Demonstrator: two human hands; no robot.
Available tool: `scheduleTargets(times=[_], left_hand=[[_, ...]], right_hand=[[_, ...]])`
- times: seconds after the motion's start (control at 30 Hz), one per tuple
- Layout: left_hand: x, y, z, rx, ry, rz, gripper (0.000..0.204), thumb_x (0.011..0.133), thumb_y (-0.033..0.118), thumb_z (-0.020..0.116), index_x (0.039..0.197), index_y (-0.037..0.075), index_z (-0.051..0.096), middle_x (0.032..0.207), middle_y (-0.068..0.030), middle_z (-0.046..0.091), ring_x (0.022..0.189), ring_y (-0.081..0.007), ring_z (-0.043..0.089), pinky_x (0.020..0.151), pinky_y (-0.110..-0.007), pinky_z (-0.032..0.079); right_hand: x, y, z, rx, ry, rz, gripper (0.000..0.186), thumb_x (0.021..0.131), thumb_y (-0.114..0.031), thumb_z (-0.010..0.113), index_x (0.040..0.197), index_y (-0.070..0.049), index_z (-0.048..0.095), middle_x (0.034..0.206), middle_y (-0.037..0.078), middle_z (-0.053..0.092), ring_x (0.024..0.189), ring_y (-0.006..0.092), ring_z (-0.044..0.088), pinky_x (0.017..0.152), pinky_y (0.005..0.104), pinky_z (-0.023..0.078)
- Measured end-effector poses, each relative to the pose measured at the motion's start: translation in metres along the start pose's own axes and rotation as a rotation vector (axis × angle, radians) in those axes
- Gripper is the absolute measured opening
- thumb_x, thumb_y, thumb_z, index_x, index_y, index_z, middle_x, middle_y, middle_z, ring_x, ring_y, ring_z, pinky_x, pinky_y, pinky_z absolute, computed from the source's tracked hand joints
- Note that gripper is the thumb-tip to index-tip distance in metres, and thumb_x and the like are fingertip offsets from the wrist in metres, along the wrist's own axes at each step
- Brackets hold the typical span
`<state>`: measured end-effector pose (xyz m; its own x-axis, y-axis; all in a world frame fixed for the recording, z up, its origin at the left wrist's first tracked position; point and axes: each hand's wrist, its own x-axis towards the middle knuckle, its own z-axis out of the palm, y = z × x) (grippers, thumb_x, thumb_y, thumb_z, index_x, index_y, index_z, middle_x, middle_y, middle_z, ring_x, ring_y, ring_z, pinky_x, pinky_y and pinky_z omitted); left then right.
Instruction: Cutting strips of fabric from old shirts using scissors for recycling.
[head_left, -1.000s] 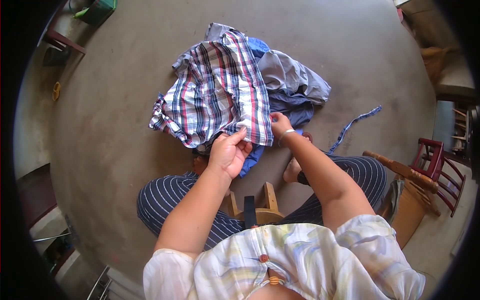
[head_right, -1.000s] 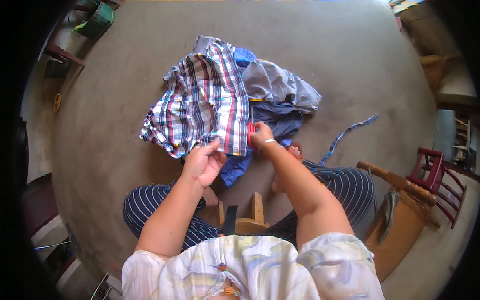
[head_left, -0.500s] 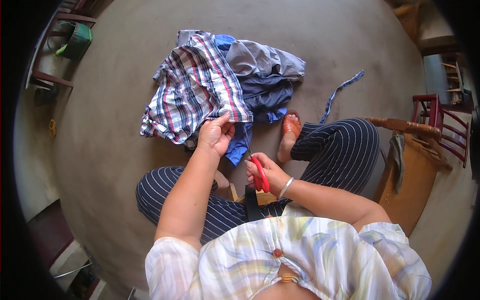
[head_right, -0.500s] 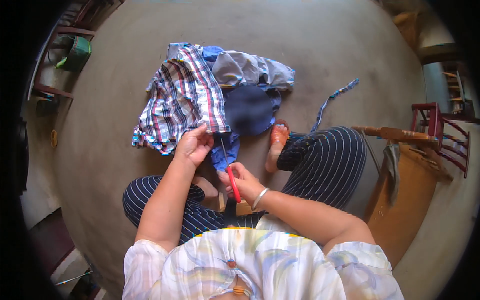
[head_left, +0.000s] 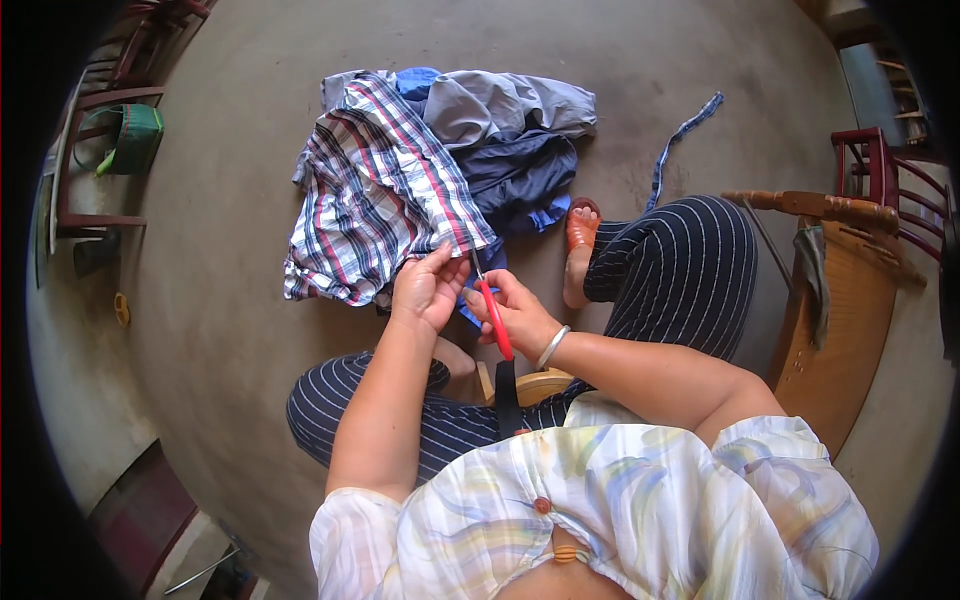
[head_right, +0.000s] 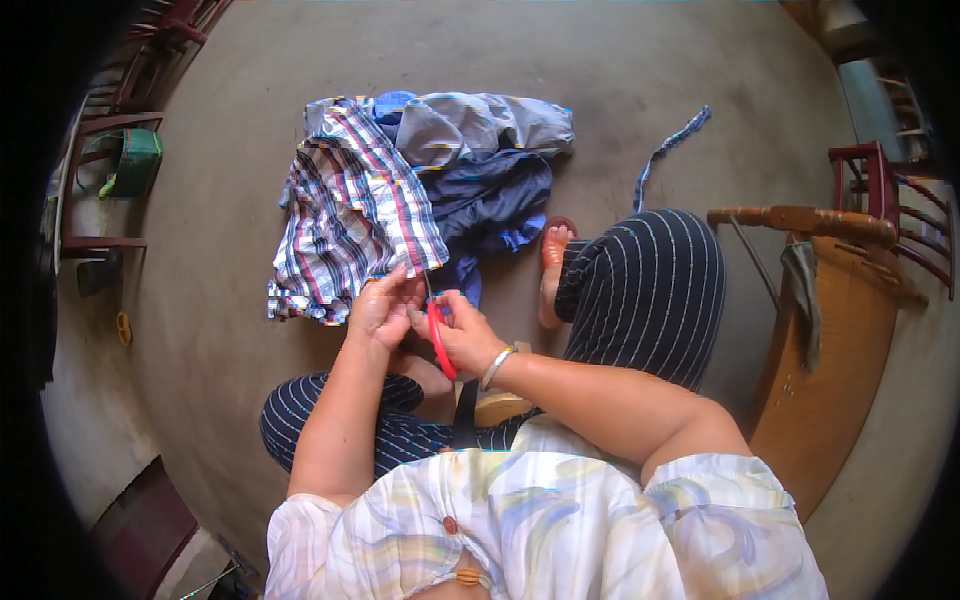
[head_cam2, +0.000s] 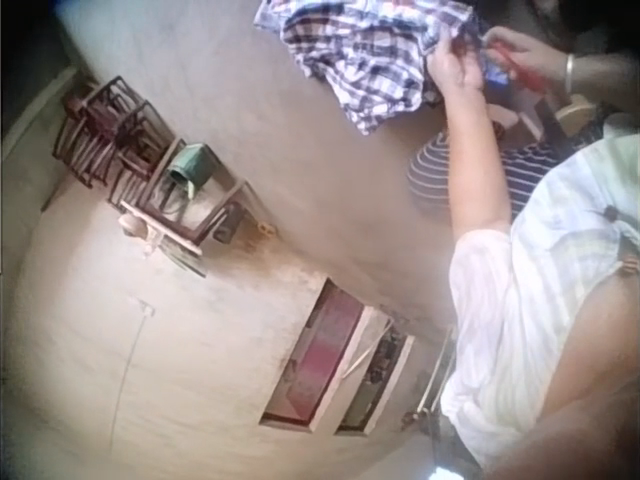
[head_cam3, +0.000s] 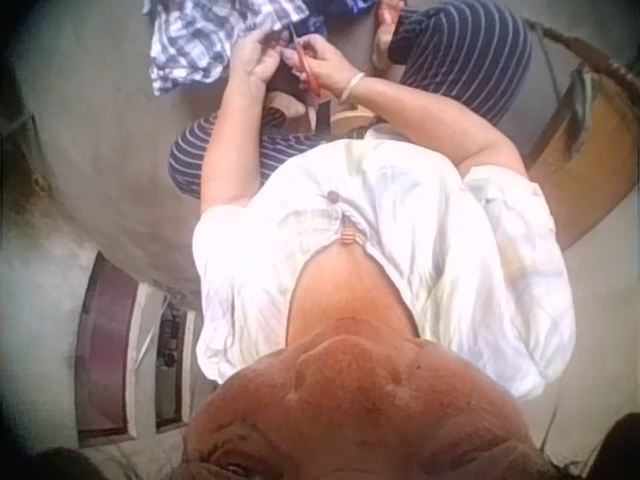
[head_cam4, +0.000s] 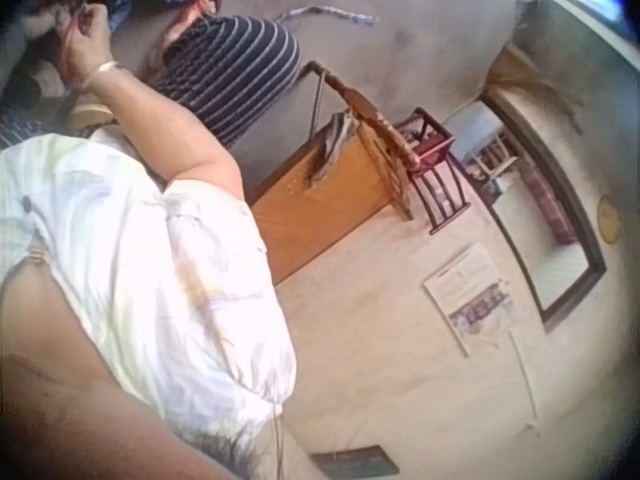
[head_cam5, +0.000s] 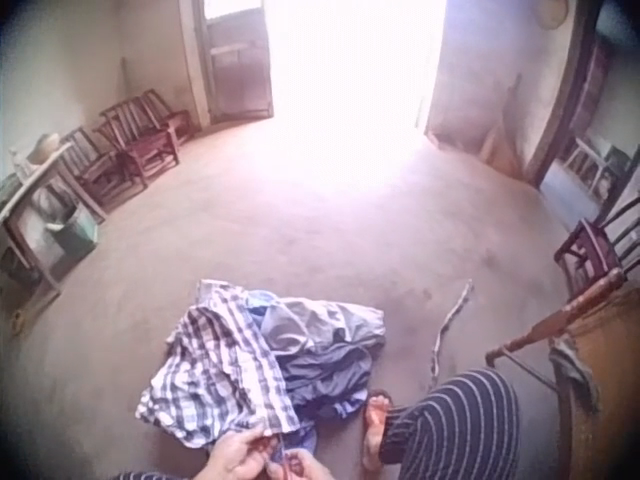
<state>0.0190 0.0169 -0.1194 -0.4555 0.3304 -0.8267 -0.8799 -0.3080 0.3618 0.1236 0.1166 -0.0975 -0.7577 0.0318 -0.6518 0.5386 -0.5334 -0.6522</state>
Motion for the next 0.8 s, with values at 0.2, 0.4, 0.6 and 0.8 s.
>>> scheduleTargets(times=[0.2, 0.4, 0.6, 0.8], left_hand=[[-0.001, -0.001, -0.002, -0.017, -0.003, 0.009, 0.008, 0.077, 0.004, 0.054, 0.083, -0.001, 0.052, 0.077, -0.009, 0.057, 0.073, -0.0186, 0.056, 0.068, -0.029, 0.047], [-0.004, 0.001, 0.002, 0.017, 0.017, 0.038, 0.009, 0.077, 0.006, 0.055, 0.083, 0.0, 0.054, 0.079, -0.0088, 0.057, 0.074, -0.0181, 0.056, 0.069, -0.03, 0.047], [-0.003, -0.001, 0.002, 0.02, 0.08, 0.058, 0.007, 0.076, 0.007, 0.057, 0.08, 0.002, 0.054, 0.073, -0.006, 0.056, 0.069, -0.0162, 0.055, 0.065, -0.028, 0.048], [0.0, -0.004, -0.002, -0.002, 0.055, 0.029, 0.007, 0.075, 0.007, 0.059, 0.078, 0.002, 0.054, 0.071, -0.0059, 0.056, 0.062, -0.0139, 0.054, 0.054, -0.021, 0.047]], right_hand=[[0.0, 0.0, 0.001, 0.012, -0.002, 0.025, 0.047, 0.075, -0.035, 0.06, 0.1, -0.001, 0.04, 0.069, 0.003, 0.051, 0.055, 0.0044, 0.042, 0.045, 0.0186, 0.034], [-0.001, -0.001, 0.001, -0.038, -0.008, -0.016, 0.047, 0.073, -0.033, 0.063, 0.099, -0.001, 0.041, 0.07, 0.004, 0.052, 0.058, 0.0051, 0.044, 0.049, 0.0196, 0.037], [0.002, 0.003, -0.001, -0.172, 0.009, 0.02, 0.05, 0.07, -0.032, 0.066, 0.099, 0.0, 0.041, 0.073, 0.007, 0.055, 0.063, 0.0075, 0.049, 0.055, 0.0219, 0.04], [0.005, 0.013, 0.001, -0.226, 0.043, -0.078, 0.052, 0.07, -0.036, 0.065, 0.098, 0.0, 0.042, 0.075, 0.01, 0.055, 0.066, 0.0096, 0.05, 0.056, 0.0241, 0.042]])
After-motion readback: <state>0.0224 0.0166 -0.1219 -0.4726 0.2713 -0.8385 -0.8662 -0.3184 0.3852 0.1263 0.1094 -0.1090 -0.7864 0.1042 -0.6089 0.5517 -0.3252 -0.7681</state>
